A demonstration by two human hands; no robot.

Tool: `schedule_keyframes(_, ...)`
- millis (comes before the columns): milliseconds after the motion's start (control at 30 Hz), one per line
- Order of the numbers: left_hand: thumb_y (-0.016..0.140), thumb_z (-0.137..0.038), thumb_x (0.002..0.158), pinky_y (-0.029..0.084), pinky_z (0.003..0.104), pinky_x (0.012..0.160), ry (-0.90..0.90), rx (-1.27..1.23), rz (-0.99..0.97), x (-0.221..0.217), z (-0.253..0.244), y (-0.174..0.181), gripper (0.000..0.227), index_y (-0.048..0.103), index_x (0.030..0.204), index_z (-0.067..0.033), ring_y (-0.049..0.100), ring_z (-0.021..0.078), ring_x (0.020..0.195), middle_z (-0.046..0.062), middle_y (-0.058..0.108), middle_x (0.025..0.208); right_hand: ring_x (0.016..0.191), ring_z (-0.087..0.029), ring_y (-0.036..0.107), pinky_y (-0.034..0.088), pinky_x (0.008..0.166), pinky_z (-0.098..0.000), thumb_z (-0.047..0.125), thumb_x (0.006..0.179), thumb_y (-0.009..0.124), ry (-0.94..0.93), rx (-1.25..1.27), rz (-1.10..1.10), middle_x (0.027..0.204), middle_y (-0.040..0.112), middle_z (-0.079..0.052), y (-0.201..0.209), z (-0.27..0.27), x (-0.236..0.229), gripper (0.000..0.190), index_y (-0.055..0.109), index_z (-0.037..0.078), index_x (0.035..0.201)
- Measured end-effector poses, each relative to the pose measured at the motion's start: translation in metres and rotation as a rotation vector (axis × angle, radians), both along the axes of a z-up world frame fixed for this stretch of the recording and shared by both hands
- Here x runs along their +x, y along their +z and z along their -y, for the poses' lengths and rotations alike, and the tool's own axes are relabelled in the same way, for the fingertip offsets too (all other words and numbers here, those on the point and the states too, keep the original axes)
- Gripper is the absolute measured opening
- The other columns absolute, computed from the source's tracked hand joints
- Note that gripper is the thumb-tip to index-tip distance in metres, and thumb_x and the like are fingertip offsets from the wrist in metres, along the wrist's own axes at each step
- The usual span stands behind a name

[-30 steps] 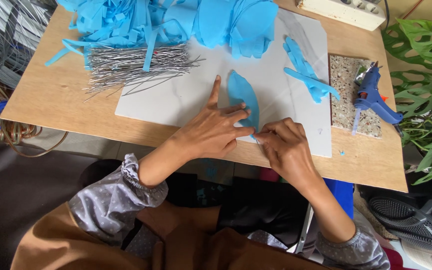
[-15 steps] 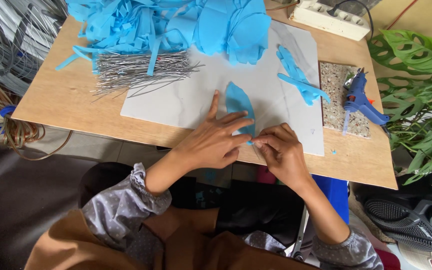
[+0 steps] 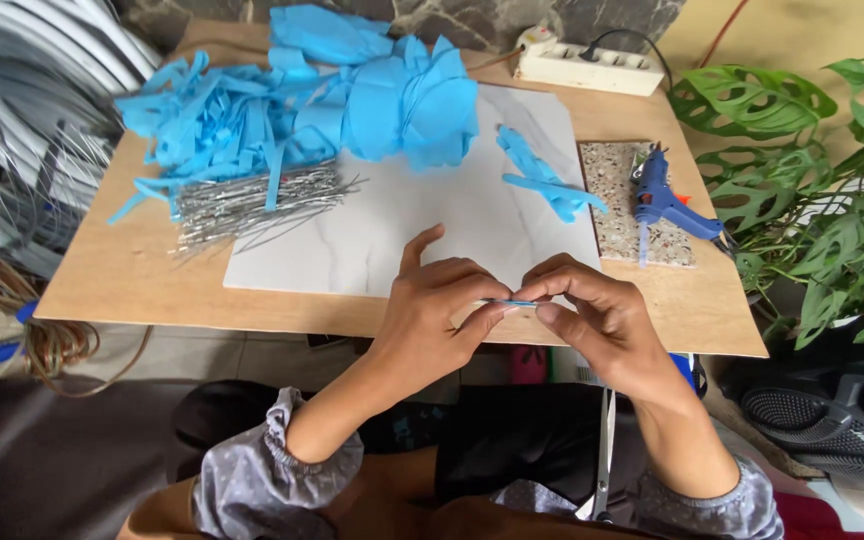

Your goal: Assembling artificial leaves by gluing wire stems to fabric cutouts using a hot glue gun

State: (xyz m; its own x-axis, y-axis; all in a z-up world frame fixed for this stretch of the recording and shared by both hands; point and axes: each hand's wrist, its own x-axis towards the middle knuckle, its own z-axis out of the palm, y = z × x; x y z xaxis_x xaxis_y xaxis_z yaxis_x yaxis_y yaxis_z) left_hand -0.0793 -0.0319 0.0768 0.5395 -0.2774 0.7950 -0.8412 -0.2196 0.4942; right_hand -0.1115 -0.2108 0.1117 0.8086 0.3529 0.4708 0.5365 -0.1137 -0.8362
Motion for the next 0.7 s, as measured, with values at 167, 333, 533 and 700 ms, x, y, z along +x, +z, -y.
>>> schedule_keyframes(167,0.067,-0.008,0.075,0.031,0.052,0.094,-0.105,-0.101,-0.184,-0.013,-0.002,0.023,0.007,0.062,0.076,-0.013,0.062,0.0188,0.063,-0.001,0.061,0.065,0.078,-0.022,0.054,0.044,0.072,-0.0336,0.0,0.073,0.061,-0.054,-0.009,0.016,0.08,0.059,-0.016,0.008,-0.004,-0.004,0.016,0.061,-0.006,0.087)
schedule_keyframes(333,0.067,-0.007,0.074,0.034,0.05,0.09,-0.121,-0.123,-0.27,-0.019,-0.001,0.027,0.009,0.063,0.079,-0.0122,0.063,0.0205,0.064,0.001,0.062,0.066,0.073,-0.02,0.055,0.045,0.068,-0.0326,-0.004,0.074,0.061,-0.141,-0.022,0.044,0.073,0.059,-0.014,0.011,-0.006,-0.001,0.008,0.061,-0.005,0.082)
schedule_keyframes(533,0.063,-0.001,0.075,0.044,0.039,0.074,-0.228,-0.199,-0.398,-0.021,-0.003,0.036,0.009,0.064,0.083,-0.0066,0.061,0.0201,0.065,0.009,0.062,0.066,0.072,-0.015,0.052,0.045,0.065,-0.0274,-0.002,0.078,0.059,-0.212,0.07,0.028,0.073,0.057,-0.012,0.019,-0.002,0.007,0.003,0.058,-0.004,0.081)
schedule_keyframes(700,0.065,-0.004,0.076,0.043,0.03,0.064,-0.207,-0.238,-0.437,-0.013,-0.004,0.028,0.005,0.062,0.072,-0.0049,0.051,0.0117,0.058,0.006,0.056,0.056,0.07,-0.011,0.05,0.043,0.062,-0.0221,-0.002,0.081,0.058,-0.286,0.132,0.055,0.073,0.057,-0.01,0.029,-0.004,0.011,0.001,0.057,-0.003,0.081)
